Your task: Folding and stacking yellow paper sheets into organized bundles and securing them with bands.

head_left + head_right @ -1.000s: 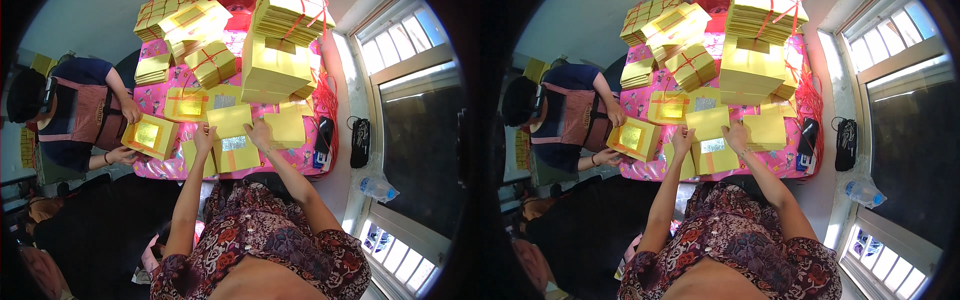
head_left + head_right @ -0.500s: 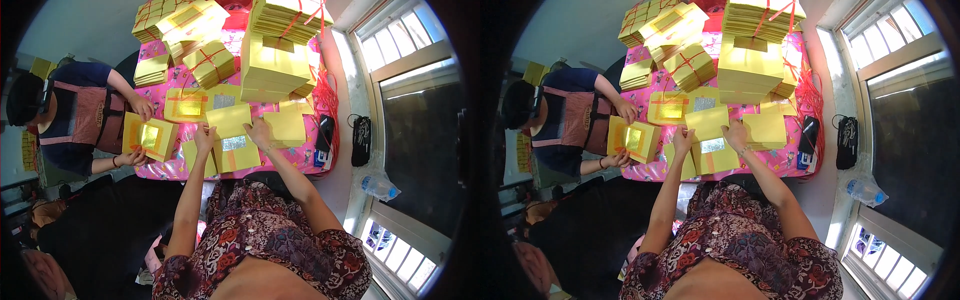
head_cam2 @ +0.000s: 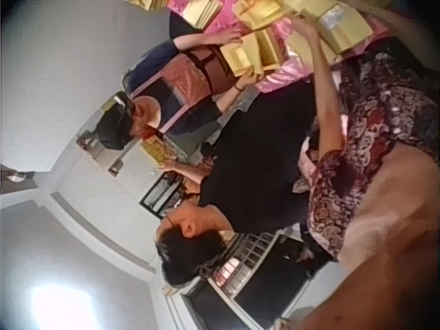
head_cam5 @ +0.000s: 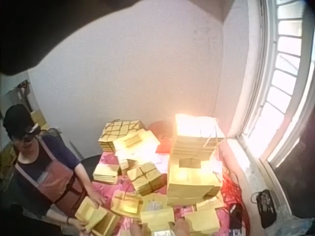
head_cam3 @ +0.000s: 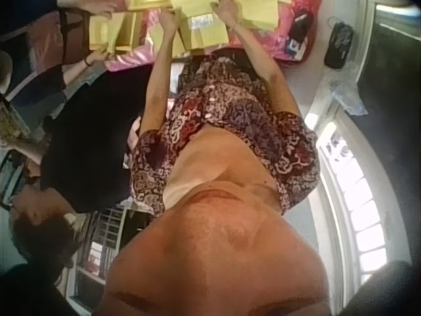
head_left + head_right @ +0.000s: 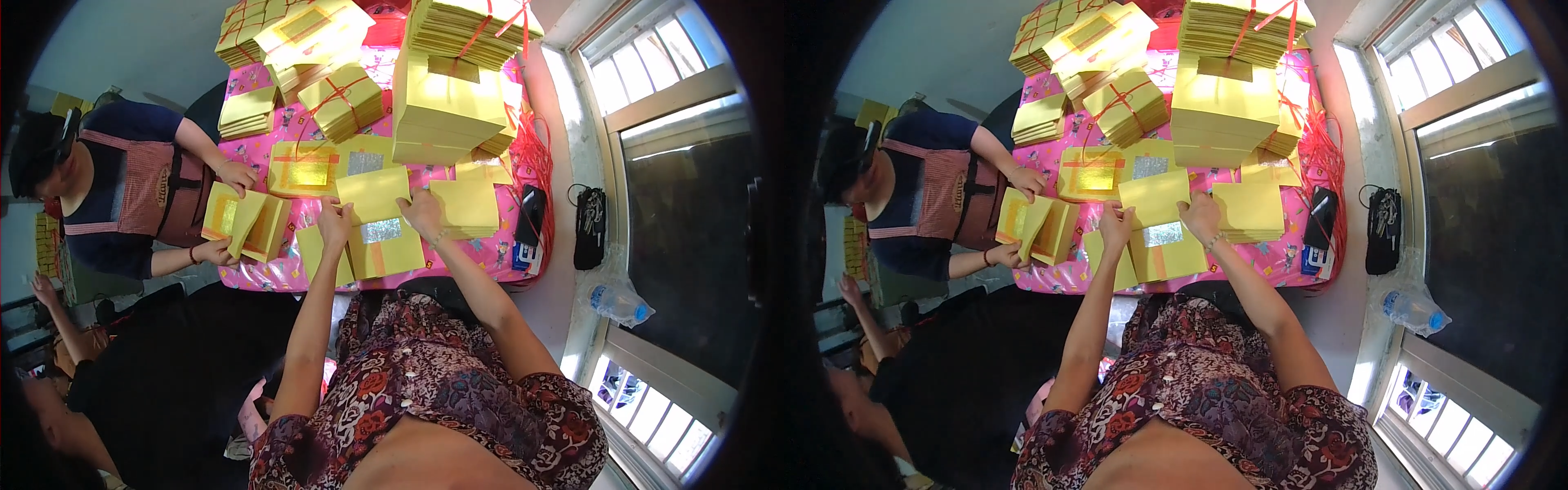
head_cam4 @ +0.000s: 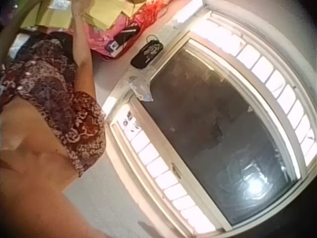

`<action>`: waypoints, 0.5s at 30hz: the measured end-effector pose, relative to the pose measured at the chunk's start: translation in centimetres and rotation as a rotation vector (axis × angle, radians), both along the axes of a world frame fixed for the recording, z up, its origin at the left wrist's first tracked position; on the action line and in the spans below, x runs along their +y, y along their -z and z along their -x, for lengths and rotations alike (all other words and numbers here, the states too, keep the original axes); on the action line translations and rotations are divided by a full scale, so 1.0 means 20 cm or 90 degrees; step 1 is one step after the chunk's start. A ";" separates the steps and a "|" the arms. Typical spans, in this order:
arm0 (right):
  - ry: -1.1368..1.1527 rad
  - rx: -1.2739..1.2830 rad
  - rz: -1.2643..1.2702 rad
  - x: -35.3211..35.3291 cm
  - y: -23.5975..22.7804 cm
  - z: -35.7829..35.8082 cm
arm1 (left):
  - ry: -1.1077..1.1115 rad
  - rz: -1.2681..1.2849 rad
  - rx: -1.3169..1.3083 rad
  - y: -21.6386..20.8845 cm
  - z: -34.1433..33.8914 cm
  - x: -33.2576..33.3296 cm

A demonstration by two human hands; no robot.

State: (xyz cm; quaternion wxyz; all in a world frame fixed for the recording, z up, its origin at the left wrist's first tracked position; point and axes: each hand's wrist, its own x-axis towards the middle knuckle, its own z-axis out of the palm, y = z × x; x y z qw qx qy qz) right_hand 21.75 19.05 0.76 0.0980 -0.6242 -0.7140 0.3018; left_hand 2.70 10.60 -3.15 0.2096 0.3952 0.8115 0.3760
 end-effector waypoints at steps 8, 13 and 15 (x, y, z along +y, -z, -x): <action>-0.002 -0.029 0.015 0.02 0.04 0.00 | -0.012 -0.070 0.287 -0.05 -0.06 0.03; -0.010 -0.026 -0.018 0.02 0.02 0.02 | 0.141 0.057 0.189 0.01 -0.07 0.08; -0.009 -0.028 -0.026 0.03 0.04 0.01 | 0.150 0.054 0.165 -0.02 -0.10 0.08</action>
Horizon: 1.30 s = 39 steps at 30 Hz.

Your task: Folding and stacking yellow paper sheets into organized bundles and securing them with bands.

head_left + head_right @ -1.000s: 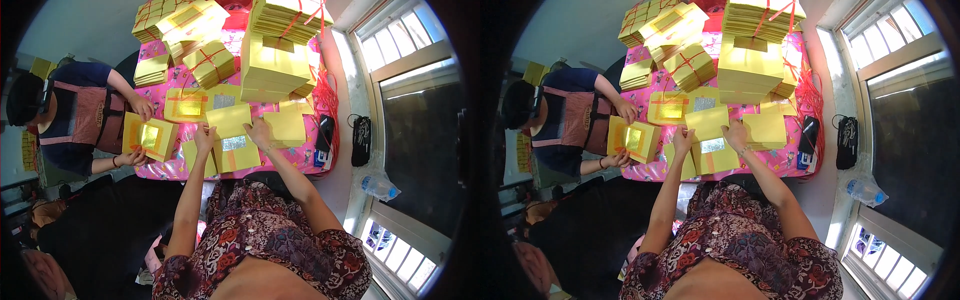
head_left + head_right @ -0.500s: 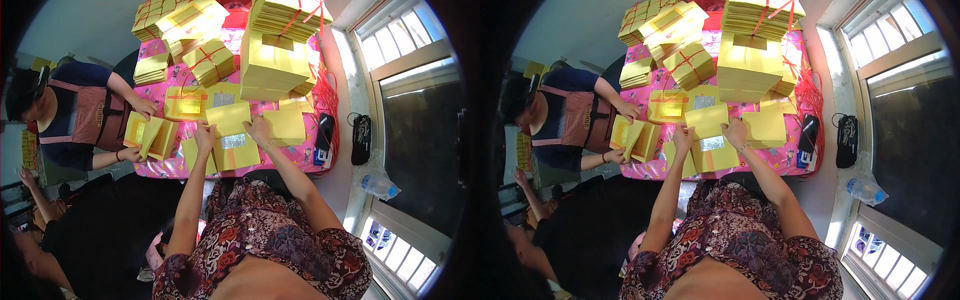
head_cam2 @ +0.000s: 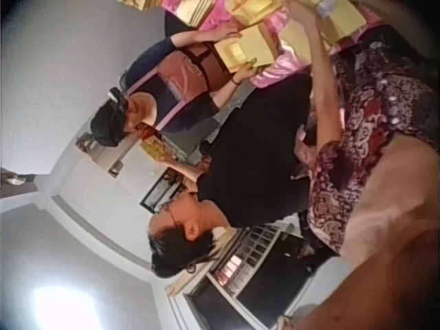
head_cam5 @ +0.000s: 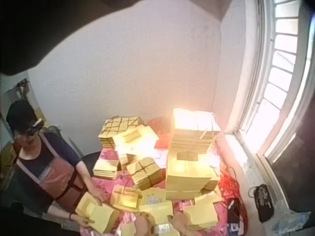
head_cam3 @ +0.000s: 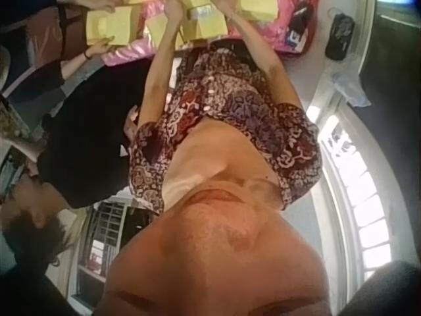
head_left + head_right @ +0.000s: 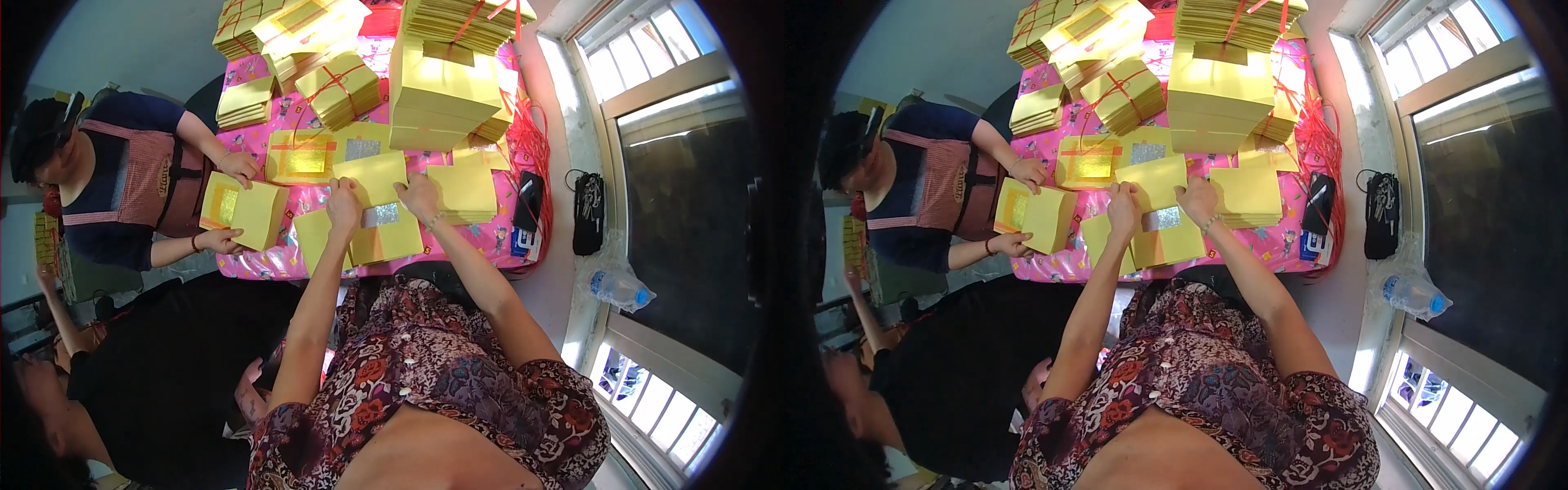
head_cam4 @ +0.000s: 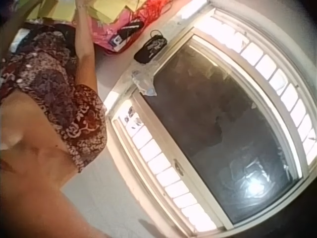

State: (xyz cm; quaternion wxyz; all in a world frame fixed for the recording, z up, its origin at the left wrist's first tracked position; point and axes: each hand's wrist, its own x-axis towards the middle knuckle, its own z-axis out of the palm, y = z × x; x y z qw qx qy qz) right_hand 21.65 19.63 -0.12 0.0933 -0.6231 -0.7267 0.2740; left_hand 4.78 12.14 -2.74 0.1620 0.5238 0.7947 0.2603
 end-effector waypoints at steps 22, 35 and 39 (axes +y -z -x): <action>-0.242 0.136 -0.149 -0.13 0.09 0.01 | -0.015 -0.084 0.045 -0.04 -0.17 -0.06; -0.249 0.117 -0.195 -0.16 0.09 0.01 | 0.008 -0.142 -0.141 0.04 -0.07 -0.13; -0.243 0.119 -0.160 -0.14 0.10 0.00 | -0.007 -0.142 -0.131 0.02 -0.07 -0.14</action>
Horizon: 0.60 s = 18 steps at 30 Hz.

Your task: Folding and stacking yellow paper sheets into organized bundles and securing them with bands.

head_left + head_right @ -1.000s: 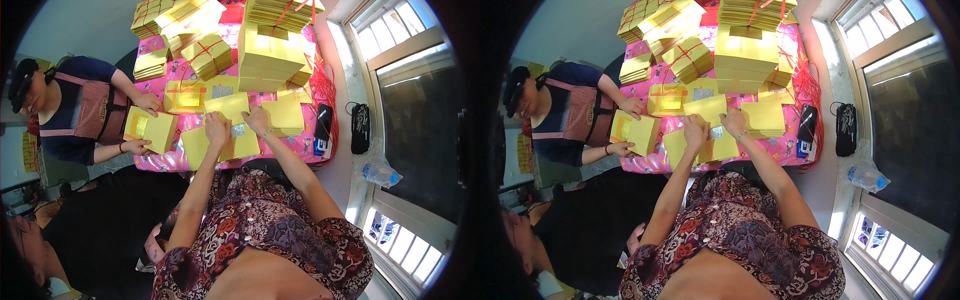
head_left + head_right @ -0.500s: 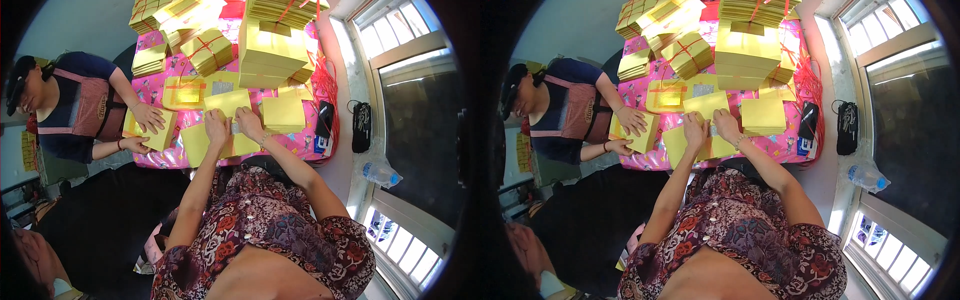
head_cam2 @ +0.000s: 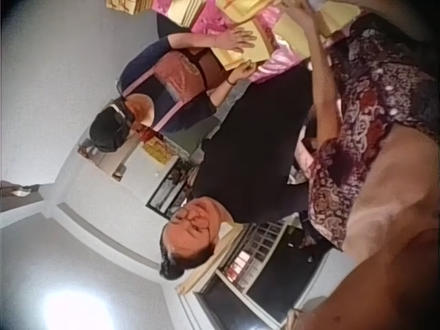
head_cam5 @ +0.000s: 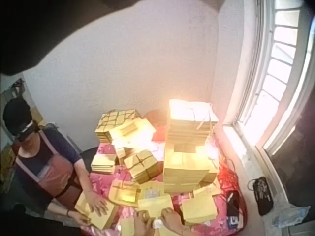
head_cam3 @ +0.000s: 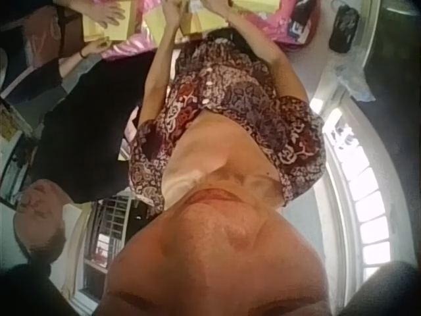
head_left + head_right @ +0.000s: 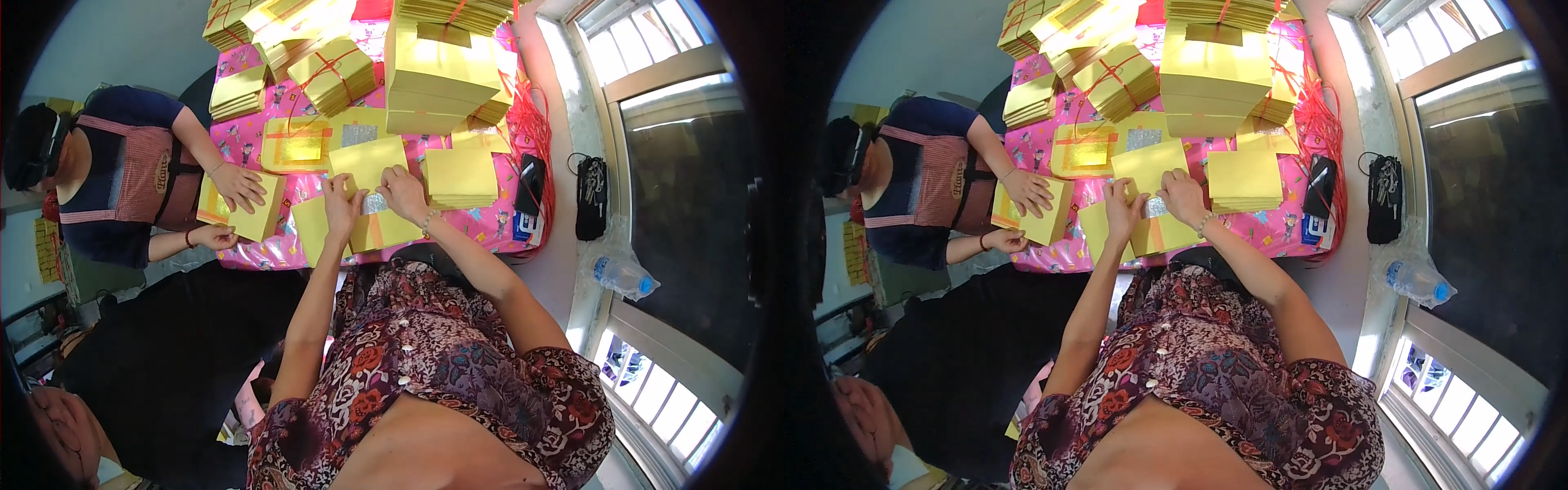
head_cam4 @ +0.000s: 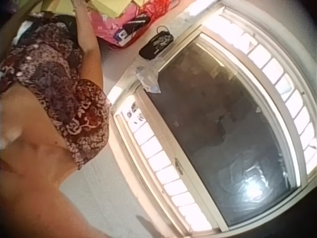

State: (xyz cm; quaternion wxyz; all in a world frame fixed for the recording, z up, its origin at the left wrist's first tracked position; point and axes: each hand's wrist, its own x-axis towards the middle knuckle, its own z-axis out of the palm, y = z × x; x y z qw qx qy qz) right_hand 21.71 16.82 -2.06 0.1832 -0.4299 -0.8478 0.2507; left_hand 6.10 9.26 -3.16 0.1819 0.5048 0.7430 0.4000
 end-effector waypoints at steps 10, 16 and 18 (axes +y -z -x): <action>-0.038 0.035 0.006 0.01 -0.02 -0.02 | -0.005 -0.012 -0.128 0.11 0.12 -0.04; -0.031 -0.011 -0.021 0.01 -0.02 0.00 | 0.007 -0.024 -0.112 0.13 0.13 -0.02; -0.063 -0.069 -0.026 0.02 -0.06 0.00 | -0.002 -0.017 -0.143 0.15 0.13 -0.03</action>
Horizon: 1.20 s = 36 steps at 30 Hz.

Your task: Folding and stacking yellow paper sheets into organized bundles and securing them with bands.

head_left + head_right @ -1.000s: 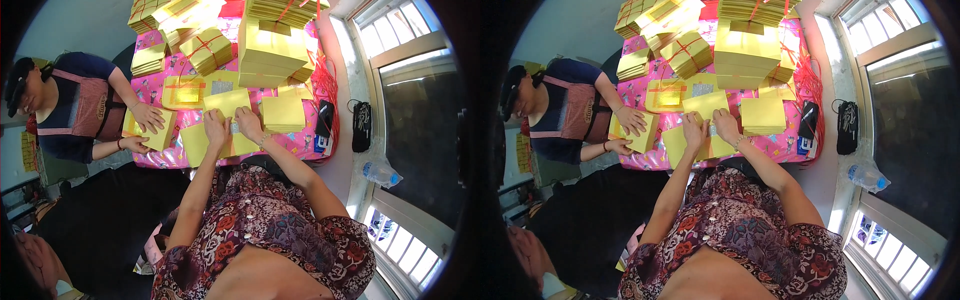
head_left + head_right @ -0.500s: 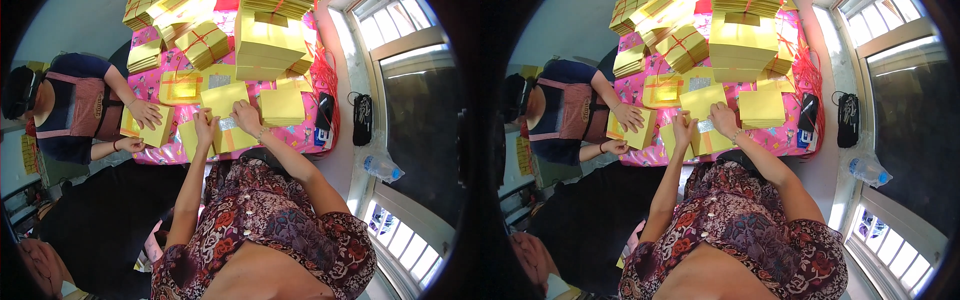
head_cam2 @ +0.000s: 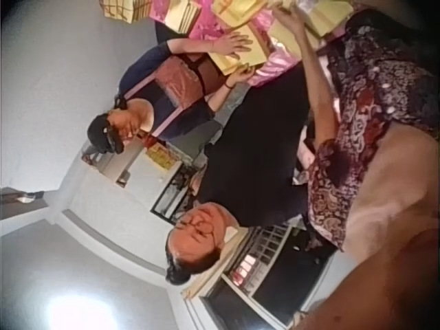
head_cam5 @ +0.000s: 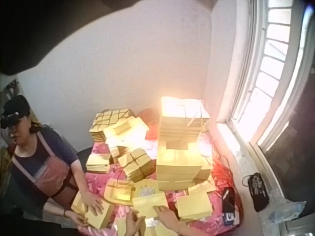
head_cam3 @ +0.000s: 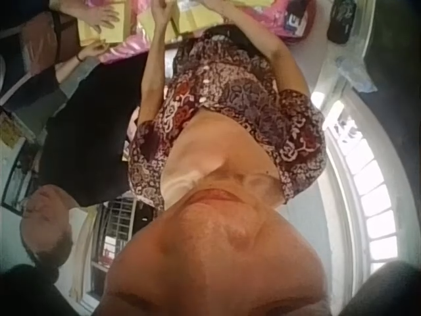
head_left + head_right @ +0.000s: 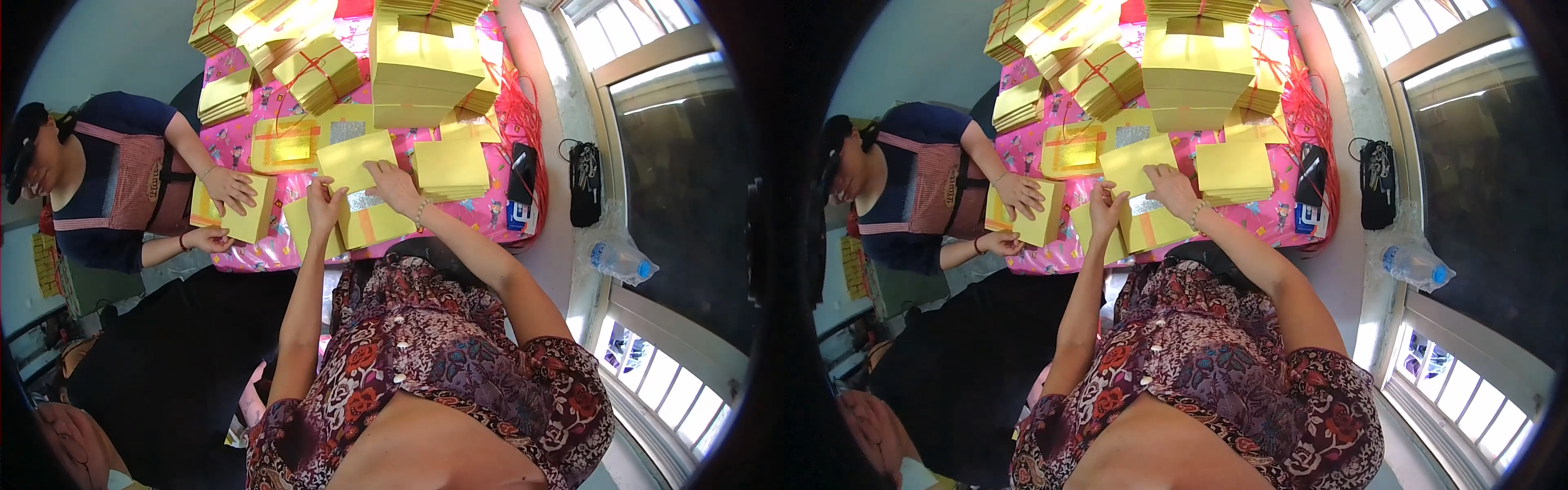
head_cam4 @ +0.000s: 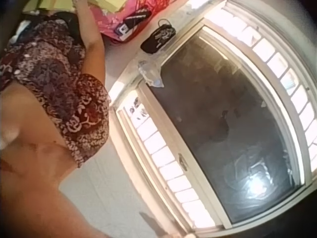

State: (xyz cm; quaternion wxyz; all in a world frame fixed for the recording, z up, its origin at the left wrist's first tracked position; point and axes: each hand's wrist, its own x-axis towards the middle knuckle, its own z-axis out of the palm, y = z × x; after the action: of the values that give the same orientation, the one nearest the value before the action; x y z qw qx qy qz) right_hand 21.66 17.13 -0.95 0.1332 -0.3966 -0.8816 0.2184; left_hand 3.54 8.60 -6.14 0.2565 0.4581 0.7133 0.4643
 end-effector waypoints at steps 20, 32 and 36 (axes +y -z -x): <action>-0.041 -0.015 -0.165 -0.02 -0.05 -0.01 | -0.215 0.020 -0.598 -0.10 0.06 0.04; 0.378 0.426 0.374 0.06 -0.10 -0.51 | -0.021 0.063 -0.676 -0.45 -0.31 0.13; 0.405 0.322 0.172 0.12 0.01 -0.75 | 0.107 0.090 -0.435 -0.30 -0.49 0.25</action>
State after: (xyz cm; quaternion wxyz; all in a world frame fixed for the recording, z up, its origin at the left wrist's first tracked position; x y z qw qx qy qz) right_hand 36.71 19.60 -1.18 0.3530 -0.5968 -0.6183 0.3702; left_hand 13.33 13.69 -0.06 0.5487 0.3146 0.5762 0.5176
